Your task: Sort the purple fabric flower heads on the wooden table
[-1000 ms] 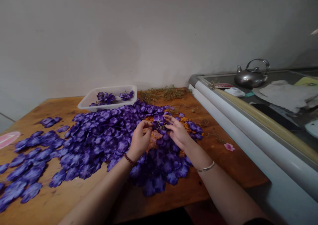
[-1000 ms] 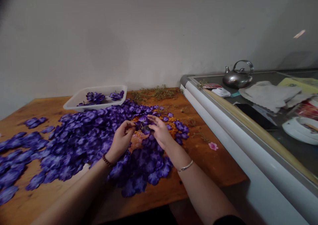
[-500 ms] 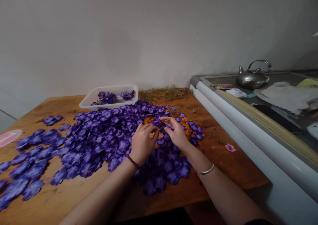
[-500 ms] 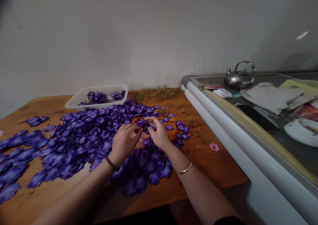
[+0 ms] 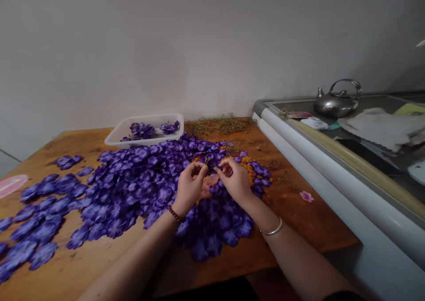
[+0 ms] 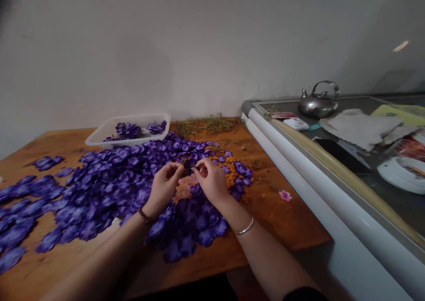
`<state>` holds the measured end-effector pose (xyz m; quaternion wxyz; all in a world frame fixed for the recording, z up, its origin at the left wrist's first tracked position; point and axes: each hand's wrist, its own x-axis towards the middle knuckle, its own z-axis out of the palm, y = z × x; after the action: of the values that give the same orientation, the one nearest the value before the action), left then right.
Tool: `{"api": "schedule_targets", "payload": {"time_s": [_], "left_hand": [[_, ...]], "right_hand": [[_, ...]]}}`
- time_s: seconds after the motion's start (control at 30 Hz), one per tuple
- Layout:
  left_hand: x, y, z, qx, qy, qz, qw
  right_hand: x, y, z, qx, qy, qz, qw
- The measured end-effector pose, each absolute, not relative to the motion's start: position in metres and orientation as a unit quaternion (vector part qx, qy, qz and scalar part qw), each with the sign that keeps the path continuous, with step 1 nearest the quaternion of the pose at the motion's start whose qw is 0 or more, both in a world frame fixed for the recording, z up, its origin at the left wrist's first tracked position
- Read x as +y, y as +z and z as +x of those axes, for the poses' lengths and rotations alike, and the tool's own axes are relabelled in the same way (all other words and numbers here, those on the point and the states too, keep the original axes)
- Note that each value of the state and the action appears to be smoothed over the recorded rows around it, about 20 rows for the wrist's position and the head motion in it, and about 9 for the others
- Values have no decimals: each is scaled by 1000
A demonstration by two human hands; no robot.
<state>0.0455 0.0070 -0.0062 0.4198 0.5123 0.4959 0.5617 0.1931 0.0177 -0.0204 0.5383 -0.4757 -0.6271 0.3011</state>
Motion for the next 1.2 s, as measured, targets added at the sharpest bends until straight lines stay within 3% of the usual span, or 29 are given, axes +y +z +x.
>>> {"api": "schedule_targets", "payload": {"time_s": [0.33,0.7,0.8,1.03,1.2], "left_hand": [[6,-20,52,469,579,484,458],[0,-7,51,426,544,468,551],[2,-9,50,450,523,537,486],[-3,-1,42,525,444,702,186],[-3,-2,41,533,428,715,150]], "right_hand": [[6,-19,178,-632,396,-407,528],[13,-22,187,-684,353,-439,463],[14,-20,190,-716,300,-445,446],[15,-16,193,-770,223,-464,377],[15,-17,193,-751,263,-485,364]]}}
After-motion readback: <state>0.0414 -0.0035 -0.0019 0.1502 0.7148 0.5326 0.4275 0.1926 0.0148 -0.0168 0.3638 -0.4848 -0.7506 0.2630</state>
